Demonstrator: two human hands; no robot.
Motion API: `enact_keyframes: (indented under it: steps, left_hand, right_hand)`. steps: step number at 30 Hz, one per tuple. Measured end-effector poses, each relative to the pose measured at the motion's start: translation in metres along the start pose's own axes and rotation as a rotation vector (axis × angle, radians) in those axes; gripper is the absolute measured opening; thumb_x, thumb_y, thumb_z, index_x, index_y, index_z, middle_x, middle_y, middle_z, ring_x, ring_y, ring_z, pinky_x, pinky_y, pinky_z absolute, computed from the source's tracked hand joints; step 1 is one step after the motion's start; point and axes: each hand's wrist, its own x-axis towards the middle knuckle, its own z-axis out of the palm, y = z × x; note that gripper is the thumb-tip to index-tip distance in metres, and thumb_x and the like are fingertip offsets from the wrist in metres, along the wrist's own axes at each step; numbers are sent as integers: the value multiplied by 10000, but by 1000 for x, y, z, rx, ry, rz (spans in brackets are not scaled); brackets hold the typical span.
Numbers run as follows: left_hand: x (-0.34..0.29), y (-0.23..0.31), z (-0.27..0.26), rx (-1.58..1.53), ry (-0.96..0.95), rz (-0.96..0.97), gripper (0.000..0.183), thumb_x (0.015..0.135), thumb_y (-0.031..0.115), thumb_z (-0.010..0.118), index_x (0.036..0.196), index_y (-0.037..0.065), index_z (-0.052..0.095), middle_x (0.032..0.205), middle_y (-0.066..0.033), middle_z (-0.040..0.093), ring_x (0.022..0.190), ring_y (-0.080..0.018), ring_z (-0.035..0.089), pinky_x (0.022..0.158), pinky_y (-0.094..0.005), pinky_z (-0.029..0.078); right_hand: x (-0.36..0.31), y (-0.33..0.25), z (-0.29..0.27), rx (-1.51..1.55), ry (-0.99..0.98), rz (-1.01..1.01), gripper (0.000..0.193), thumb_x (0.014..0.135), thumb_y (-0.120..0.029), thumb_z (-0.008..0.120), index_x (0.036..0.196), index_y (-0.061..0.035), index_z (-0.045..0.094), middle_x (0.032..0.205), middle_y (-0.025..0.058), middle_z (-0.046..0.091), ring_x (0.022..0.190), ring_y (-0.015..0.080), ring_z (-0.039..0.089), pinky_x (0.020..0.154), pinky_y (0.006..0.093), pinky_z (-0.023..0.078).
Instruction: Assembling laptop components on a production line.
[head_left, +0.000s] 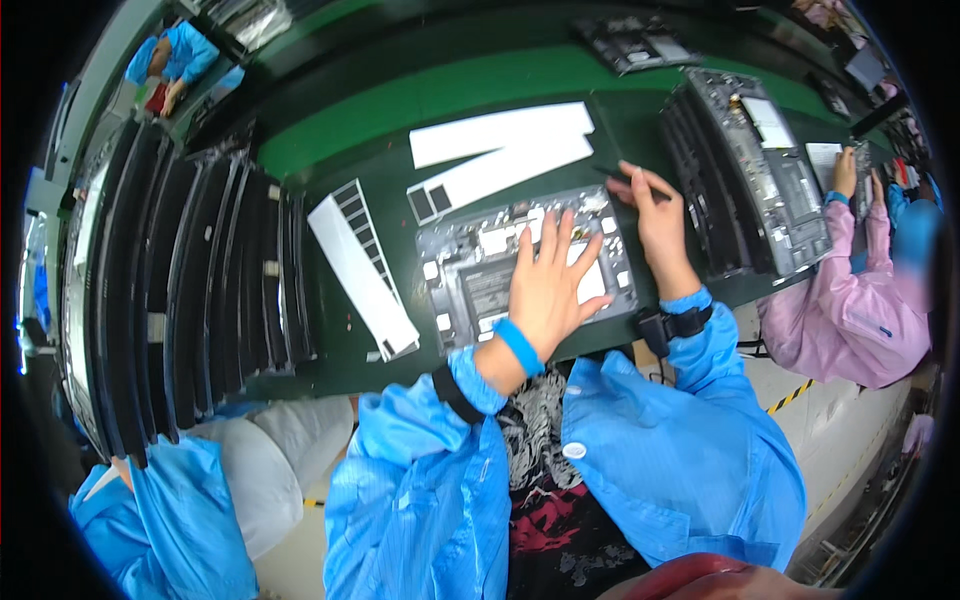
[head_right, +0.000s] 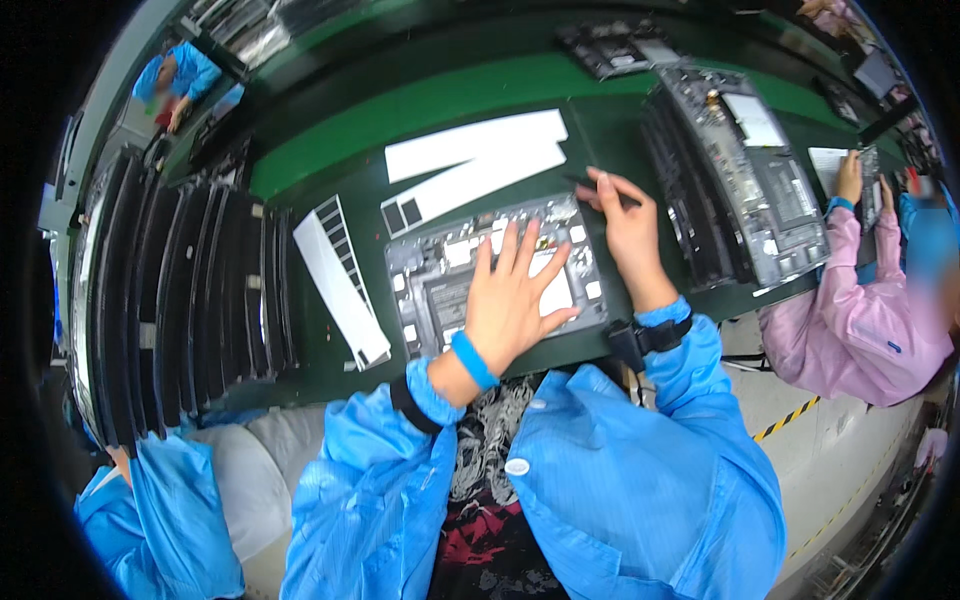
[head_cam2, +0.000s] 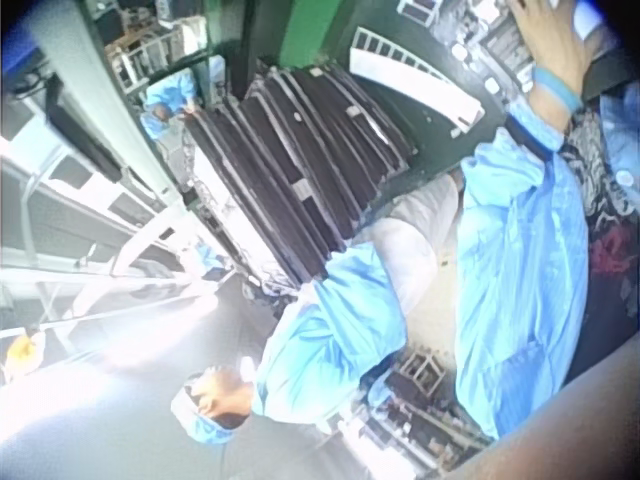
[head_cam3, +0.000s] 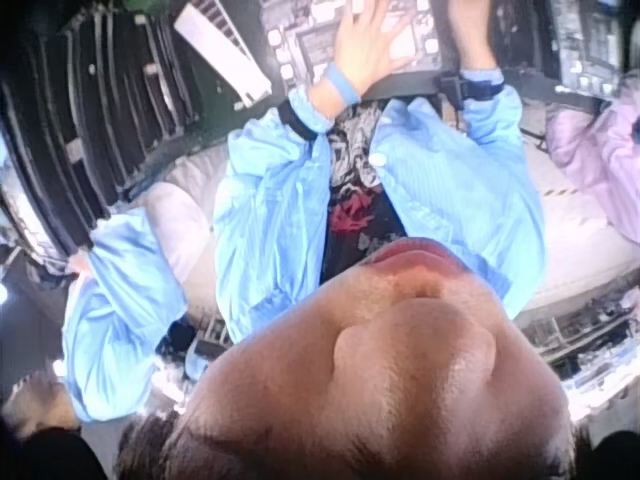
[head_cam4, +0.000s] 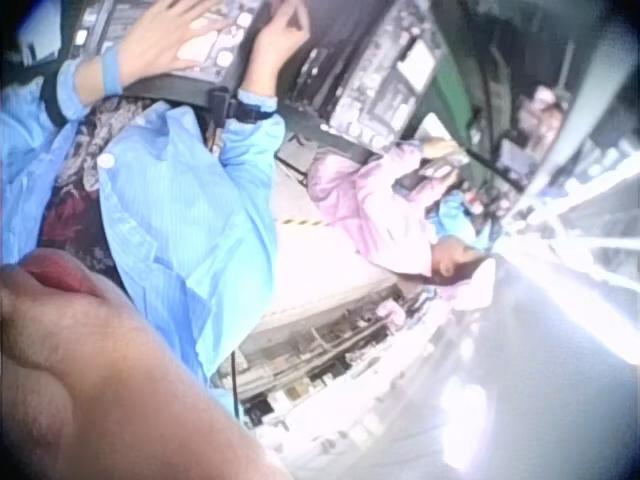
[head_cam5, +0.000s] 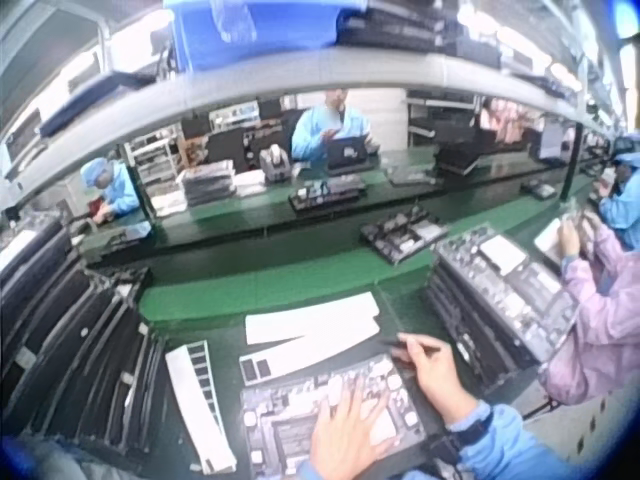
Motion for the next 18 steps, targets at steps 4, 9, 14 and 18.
enact_keyframes:
  steps: [4,9,14,18]
  left_hand:
    - [-39,-4,-57,-196,-141,1,659,802,450,686,1344,120,510,1377,-190,459,1244,-364,450,1009,-472,379]
    - [-118,-55,-60,-614,65,-645,598,849,200,685,1355,6,431,1331,-211,458,1213,-352,475,1006,-410,403]
    - [-120,-70,-64,-1615,122,-762,498,888,102,575,1355,-2,438,1385,-180,414,1277,-281,422,1054,-354,341]
    - [-96,-84,-60,-1673,681,-462,551,896,86,536,1420,35,375,1537,-132,253,1359,-280,351,1099,-419,285]
  right_hand:
    - [-26,-11,-8,-234,-8,-30,339,995,-249,520,1149,34,622,1046,147,694,999,223,669,866,291,491]
    - [-81,-30,-16,-622,-173,-10,353,918,-149,587,1242,-11,566,1150,237,629,1211,358,539,1019,389,416]
    - [-78,-22,2,107,-67,67,492,873,-5,606,1344,14,465,1328,144,529,1212,225,521,1046,329,378]
    - [-13,-62,37,477,-6,31,481,877,20,605,1331,37,446,1362,176,471,1285,226,454,1038,315,388]
